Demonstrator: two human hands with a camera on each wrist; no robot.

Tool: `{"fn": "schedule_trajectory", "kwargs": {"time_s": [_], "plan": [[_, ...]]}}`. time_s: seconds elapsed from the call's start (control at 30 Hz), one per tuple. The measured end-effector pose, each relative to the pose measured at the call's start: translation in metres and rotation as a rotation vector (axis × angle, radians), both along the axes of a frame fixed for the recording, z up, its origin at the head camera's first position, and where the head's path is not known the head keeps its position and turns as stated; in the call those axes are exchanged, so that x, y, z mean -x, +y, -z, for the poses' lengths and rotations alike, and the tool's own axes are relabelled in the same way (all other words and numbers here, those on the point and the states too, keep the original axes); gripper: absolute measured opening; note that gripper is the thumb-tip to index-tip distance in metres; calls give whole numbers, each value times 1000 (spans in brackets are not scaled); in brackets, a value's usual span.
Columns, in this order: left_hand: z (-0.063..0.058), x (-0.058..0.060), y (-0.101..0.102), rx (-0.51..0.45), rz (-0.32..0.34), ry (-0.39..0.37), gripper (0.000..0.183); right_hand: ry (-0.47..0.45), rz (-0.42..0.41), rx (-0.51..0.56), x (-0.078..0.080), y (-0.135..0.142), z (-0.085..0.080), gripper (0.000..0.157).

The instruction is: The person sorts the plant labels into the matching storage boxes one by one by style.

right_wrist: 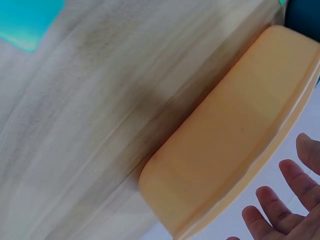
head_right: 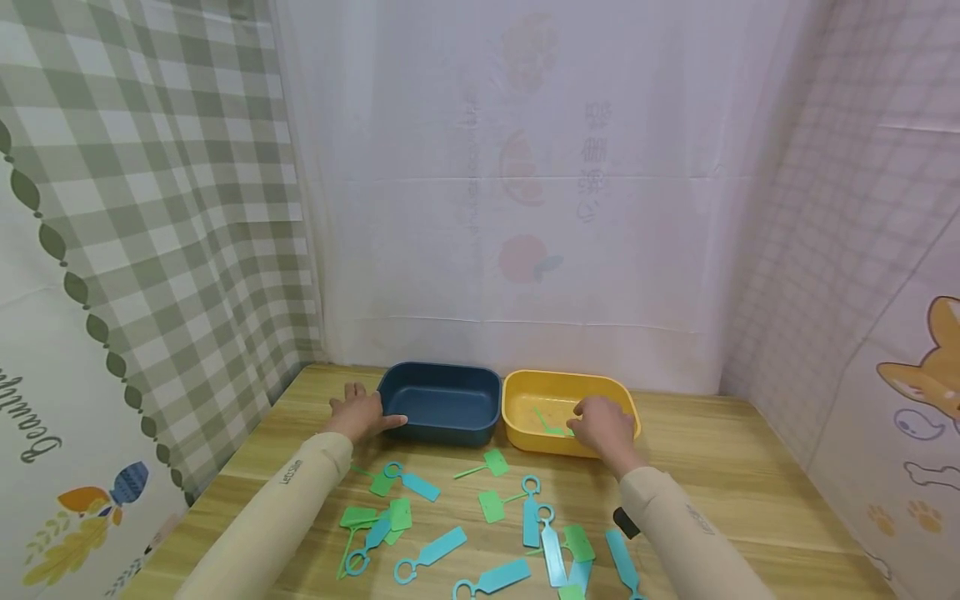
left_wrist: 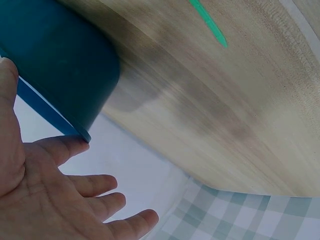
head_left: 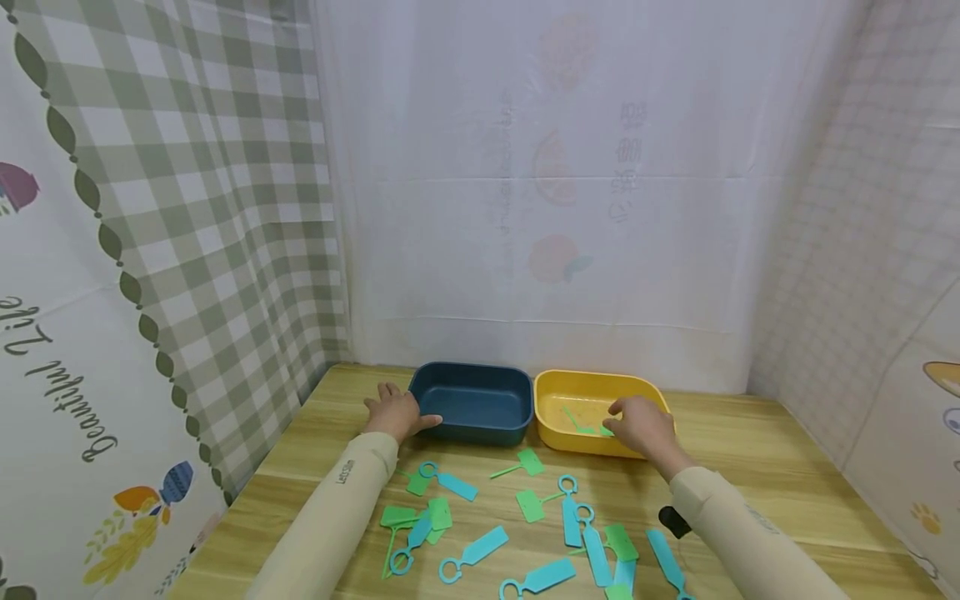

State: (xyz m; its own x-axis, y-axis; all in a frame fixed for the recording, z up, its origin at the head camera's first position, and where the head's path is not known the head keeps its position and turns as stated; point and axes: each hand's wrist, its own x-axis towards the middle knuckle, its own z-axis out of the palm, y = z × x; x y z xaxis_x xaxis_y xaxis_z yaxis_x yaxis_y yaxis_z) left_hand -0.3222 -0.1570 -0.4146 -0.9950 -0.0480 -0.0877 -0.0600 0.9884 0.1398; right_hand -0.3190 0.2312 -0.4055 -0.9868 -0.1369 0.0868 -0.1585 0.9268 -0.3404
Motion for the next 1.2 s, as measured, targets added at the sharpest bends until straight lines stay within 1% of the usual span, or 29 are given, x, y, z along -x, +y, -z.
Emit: {"fn": "schedule_trajectory", "kwargs": {"time_s": [0.23,0.4,0.63,0.77,0.93,1.2], "plan": [[-2,-2,0,15,3,0,88,68,-74,-81,-7,0,2,30],[-1,-2,-1,20,3,-6,88,103,-102,-98,-15,-2,2,28],[0,0,-2,1,6,-8,87,181,-168,-127,-29,-1,0,27],[1,1,-2,-7,2,-12,87,198,-204,-123,-38,2,2,26],[2,3,-3,0,-1,-18,88,204,-249,-142,-46,5,6,25],[3,3,-2,-6,4,-3,87,256,-317,-171,-65,17,11,26]]}}
